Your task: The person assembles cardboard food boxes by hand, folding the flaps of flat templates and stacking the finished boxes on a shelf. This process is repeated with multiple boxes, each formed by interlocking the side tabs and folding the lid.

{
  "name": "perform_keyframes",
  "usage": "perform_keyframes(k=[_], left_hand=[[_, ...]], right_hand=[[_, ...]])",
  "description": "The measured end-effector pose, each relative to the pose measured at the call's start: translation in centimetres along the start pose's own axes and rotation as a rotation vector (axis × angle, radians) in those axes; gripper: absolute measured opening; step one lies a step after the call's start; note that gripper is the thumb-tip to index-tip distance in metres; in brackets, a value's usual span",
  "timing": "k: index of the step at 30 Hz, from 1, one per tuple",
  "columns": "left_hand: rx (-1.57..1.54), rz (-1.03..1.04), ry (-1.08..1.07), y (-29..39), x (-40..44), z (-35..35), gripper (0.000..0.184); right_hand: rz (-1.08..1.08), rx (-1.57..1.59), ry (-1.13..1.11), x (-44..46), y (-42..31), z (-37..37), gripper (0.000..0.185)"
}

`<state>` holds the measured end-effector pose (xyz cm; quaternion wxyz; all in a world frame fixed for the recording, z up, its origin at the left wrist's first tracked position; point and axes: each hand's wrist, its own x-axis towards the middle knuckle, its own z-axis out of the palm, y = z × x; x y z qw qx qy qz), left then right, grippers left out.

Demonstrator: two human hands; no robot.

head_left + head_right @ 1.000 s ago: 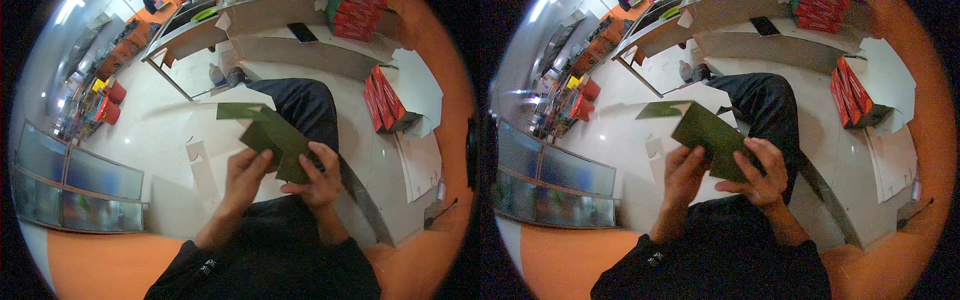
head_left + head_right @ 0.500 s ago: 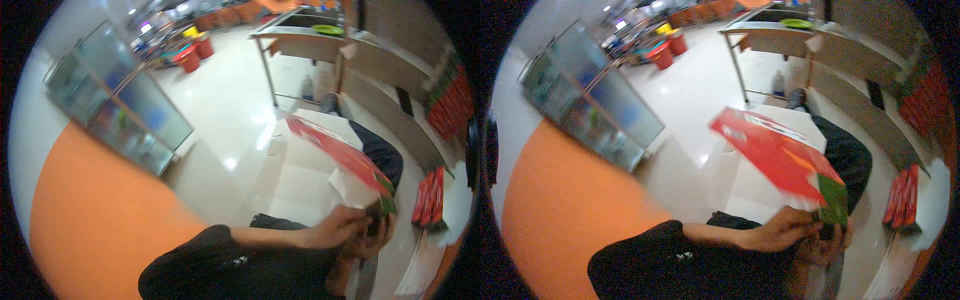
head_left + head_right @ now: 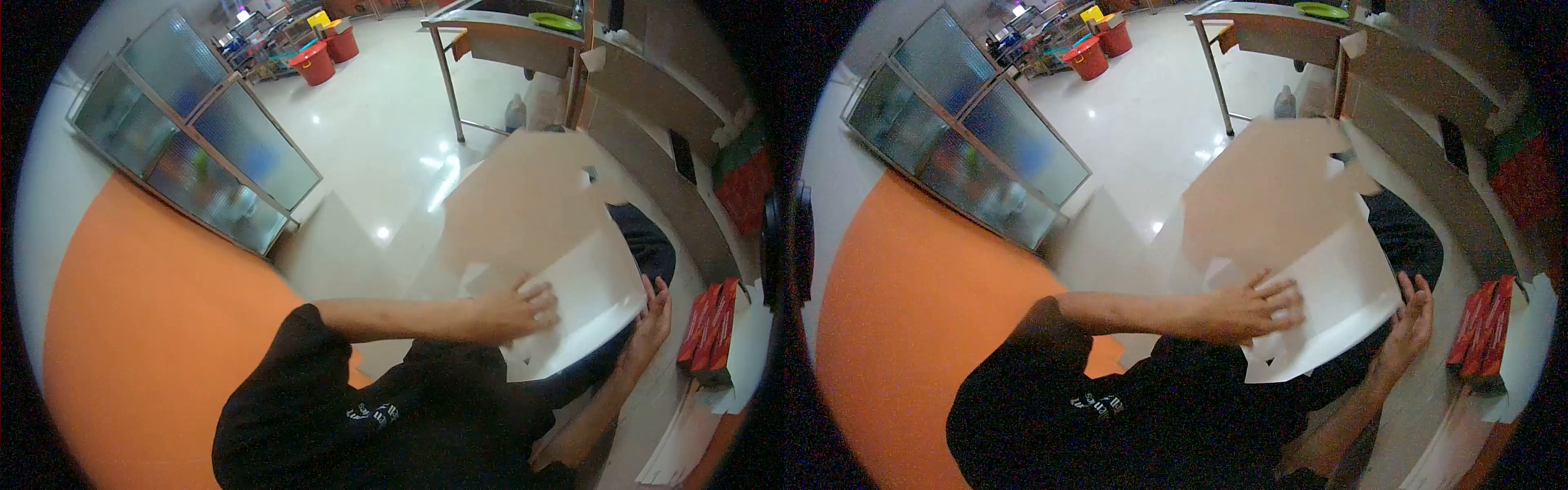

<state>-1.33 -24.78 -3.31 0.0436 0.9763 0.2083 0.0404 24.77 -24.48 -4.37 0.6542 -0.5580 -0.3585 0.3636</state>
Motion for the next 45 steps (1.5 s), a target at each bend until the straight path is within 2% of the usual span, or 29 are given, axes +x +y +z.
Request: perform_keyframes(k=[1,3,5,6,8,10,13,15,18,19,22,24,25,29,31,33,34,35,36,37,40,43,45], left_hand=[[0.149,-0.023,-0.015,-0.8,-0.7,1.2,0.058],[0.095,-0.009,0.013,-3.3,-1.5,2.9,0.053],[-0.042,-0.032,-0.006,-4.5,-1.4,3.1,0.049],[-0.161,-0.067,-0.047,-4.6,-1.3,3.0,0.047],[-0.35,-0.092,-0.097,-4.1,-1.6,2.9,0.046],[-0.256,0.014,-0.027,-2.4,-2.3,3.7,0.048],[-0.159,0.072,-0.01,-0.9,-3.2,4.3,0.052],[-0.168,0.074,-0.012,-0.5,-3.4,4.1,0.051],[-0.226,0.148,0.004,0.3,-3.8,5.1,0.04],[-0.283,0.116,0.01,0.2,-3.8,5.2,0.036],[-0.44,0.014,0.027,0.0,-3.5,3.9,0.026],[-0.516,-0.058,0.039,-0.5,-2.7,1.0,0.024],[-0.617,-0.073,0.141,-0.7,-2.2,-0.2,0.02],[-1.077,-0.248,0.136,-2.5,0.2,-2.2,0.016],[-1.204,-0.311,0.151,-3.8,0.6,-1.8,0.02],[-1.274,-0.366,0.171,-3.8,1.0,-2.5,0.021],[-1.278,-0.426,0.173,-3.1,1.3,-3.5,0.02],[-1.2,-0.379,0.184,-2.8,1.3,-3.8,0.02],[-1.121,-0.336,0.196,-2.6,1.4,-3.7,0.02],[-1.042,-0.295,0.209,-2.2,1.6,-3.7,0.02],[-1.022,-0.361,0.137,-1.5,1.8,-4.4,0.019],[-0.95,-0.302,0.165,-1.1,2.1,-4.5,0.019],[-0.79,-0.223,0.206,-0.9,2.4,-5.3,0.018]], right_hand=[[-0.01,0.113,-0.073,0.1,0.6,0.0,0.053],[-0.192,0.061,-0.127,-0.7,1.1,0.9,0.045],[-0.385,-0.257,-0.143,-2.9,0.9,2.1,0.037],[-0.351,-0.232,-0.189,-4.6,0.8,2.7,0.03],[-0.548,-0.655,-0.437,-6.7,0.9,1.8,0.026],[-0.72,-0.895,-0.574,-9.3,1.9,0.9,0.022],[-0.72,-0.948,-0.722,-11.9,2.3,-0.8,0.017],[-0.658,-0.89,-0.785,-13.0,1.8,-1.3,0.024],[-0.632,-0.881,-0.858,-13.4,1.4,-1.6,0.033],[-0.641,-0.889,-0.878,-13.4,1.4,-1.6,0.035],[-0.793,-0.889,-0.805,-12.1,2.3,-2.2,0.025],[-0.802,-0.702,-0.624,-10.8,2.3,-2.3,0.019],[-0.797,-0.627,-0.53,-10.1,1.8,-2.4,0.016],[-0.77,-0.372,-0.287,-7.7,-1.5,0.0,0.012],[-0.684,-0.138,-0.26,-7.0,-2.2,0.8,0.011],[-0.799,-0.224,-0.4,-6.5,-3.0,0.9,0.016],[-0.835,-0.386,-0.419,-6.5,-3.5,1.2,0.02],[-0.869,-0.545,-0.441,-6.7,-4.1,1.8,0.024],[-0.793,-0.657,-0.433,-7.0,-3.8,2.1,0.031],[-0.793,-0.651,-0.351,-7.0,-3.3,2.3,0.031],[-0.745,-0.597,-0.117,-7.2,-2.7,2.6,0.032],[-0.883,-0.681,-0.168,-7.0,-3.0,2.1,0.035],[-0.878,-0.723,-0.343,-6.8,-3.5,2.0,0.04]])
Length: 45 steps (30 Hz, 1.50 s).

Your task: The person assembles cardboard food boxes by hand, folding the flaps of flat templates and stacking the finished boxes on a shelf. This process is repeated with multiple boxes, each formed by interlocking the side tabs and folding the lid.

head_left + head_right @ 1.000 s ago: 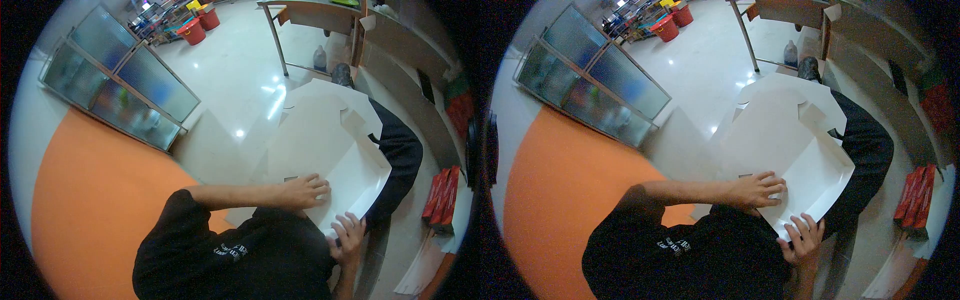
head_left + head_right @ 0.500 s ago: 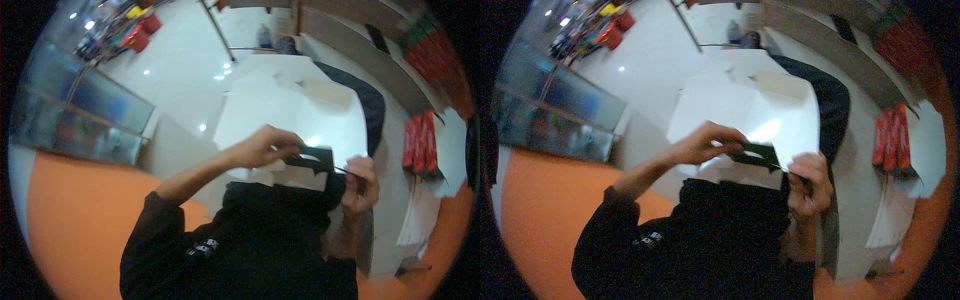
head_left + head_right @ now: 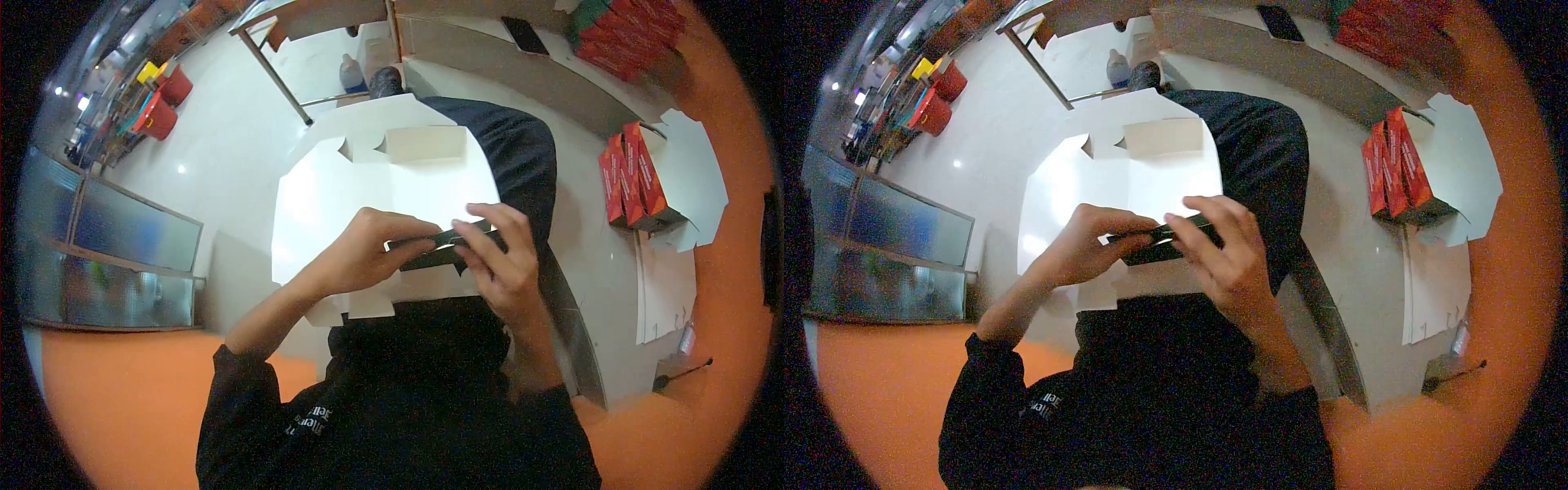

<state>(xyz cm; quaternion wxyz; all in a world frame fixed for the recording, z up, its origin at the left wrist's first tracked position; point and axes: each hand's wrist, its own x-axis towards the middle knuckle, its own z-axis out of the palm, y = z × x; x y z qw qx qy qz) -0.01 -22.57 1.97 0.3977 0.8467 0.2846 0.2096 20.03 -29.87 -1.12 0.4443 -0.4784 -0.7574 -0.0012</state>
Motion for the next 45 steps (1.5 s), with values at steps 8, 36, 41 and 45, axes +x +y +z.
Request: perform_keyframes(k=[8,36,41,45], left_hand=[[-0.162,0.024,0.22,3.1,0.2,-2.4,0.015],[-0.757,0.172,0.599,6.4,1.6,0.5,0.019],[-0.763,0.169,0.517,6.2,1.7,0.8,0.024],[-0.907,0.153,0.53,5.5,3.0,-1.5,0.022]], right_hand=[[-0.128,-0.161,0.163,1.3,-1.0,-0.6,0.05],[-0.228,-0.166,0.325,6.1,-1.5,-2.7,0.043],[-0.112,-0.037,0.349,5.8,-1.3,-2.9,0.039],[-0.232,0.009,0.144,5.8,-1.5,-4.0,0.036]])
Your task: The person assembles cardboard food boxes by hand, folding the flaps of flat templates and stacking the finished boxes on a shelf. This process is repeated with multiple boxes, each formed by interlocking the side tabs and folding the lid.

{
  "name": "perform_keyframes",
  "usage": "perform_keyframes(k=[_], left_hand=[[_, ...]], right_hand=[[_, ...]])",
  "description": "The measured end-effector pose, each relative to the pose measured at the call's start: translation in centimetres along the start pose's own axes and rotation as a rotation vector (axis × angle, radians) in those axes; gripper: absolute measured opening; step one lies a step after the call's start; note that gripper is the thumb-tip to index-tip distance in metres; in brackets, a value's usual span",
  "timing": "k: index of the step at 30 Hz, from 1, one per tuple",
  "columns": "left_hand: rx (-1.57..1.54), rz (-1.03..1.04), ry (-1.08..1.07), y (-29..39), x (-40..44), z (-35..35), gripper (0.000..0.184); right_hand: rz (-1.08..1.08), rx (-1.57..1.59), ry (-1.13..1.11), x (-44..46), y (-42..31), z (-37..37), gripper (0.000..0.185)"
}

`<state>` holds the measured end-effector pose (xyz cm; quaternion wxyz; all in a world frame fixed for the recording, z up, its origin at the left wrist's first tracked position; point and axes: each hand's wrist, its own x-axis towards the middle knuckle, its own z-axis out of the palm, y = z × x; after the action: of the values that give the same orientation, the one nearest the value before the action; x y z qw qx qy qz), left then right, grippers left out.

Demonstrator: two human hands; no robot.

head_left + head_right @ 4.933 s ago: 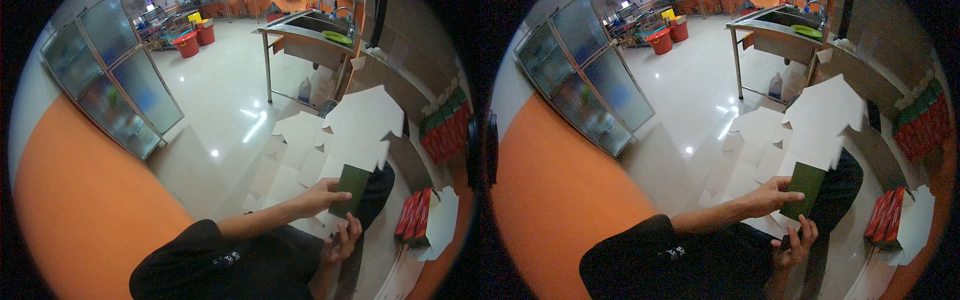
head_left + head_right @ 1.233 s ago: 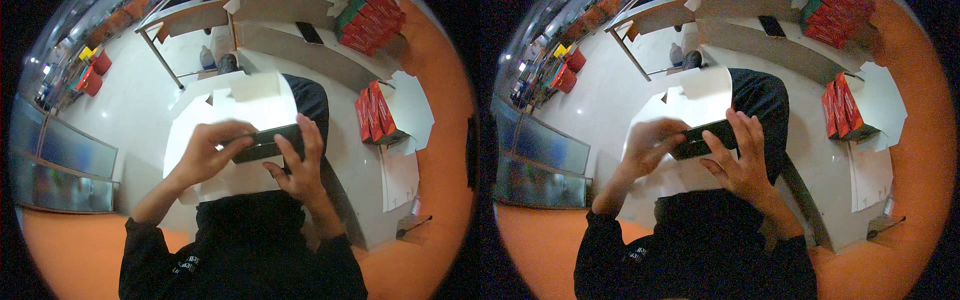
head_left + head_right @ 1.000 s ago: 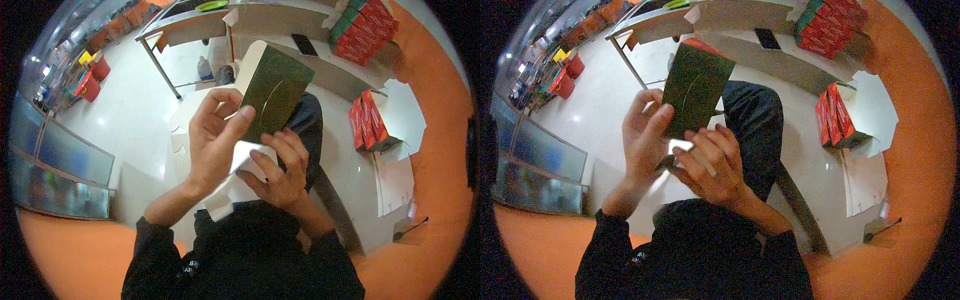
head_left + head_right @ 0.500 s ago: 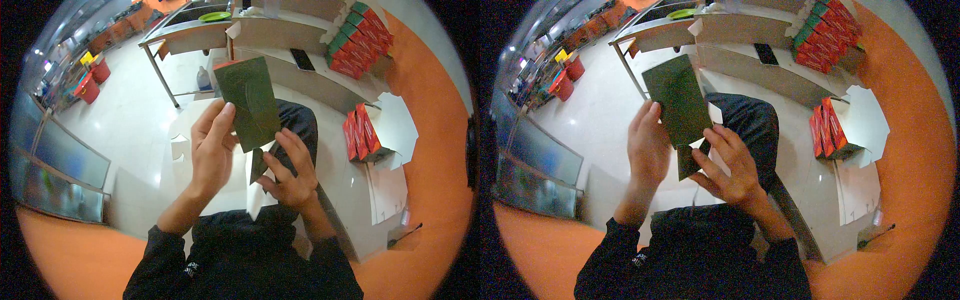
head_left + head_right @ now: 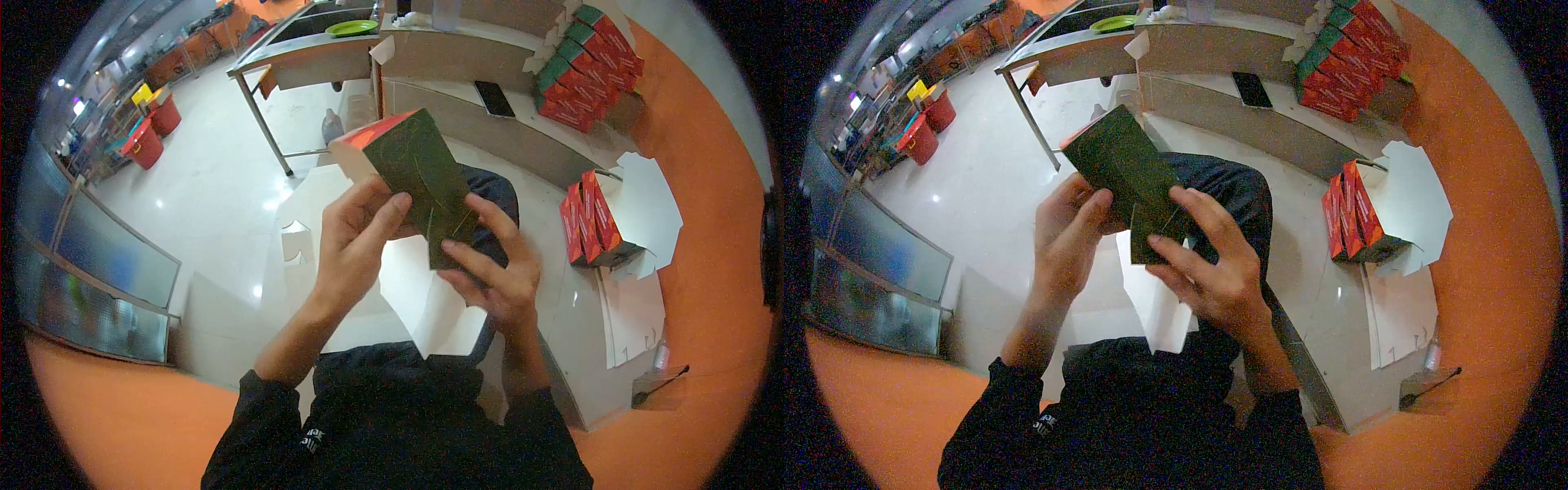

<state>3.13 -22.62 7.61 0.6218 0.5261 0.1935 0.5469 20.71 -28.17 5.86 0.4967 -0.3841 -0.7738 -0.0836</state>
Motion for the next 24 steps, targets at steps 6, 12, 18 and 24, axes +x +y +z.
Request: perform_keyframes(k=[6,12,18,24], left_hand=[[0.004,0.035,-0.015,-0.6,-0.6,0.1,0.024],[-0.009,0.075,-0.005,-1.2,-1.6,1.4,0.038],[0.031,0.051,-0.088,-0.5,-1.3,0.5,0.032],[0.031,0.007,-0.08,-1.7,-1.5,0.7,0.034]], right_hand=[[-0.045,-0.031,-0.049,0.2,0.0,-0.4,0.033],[0.097,-0.088,0.022,0.6,-0.4,0.5,0.033],[0.111,0.003,0.029,0.1,-0.7,0.4,0.033],[0.137,-0.05,0.018,-0.2,-0.4,0.5,0.03]])
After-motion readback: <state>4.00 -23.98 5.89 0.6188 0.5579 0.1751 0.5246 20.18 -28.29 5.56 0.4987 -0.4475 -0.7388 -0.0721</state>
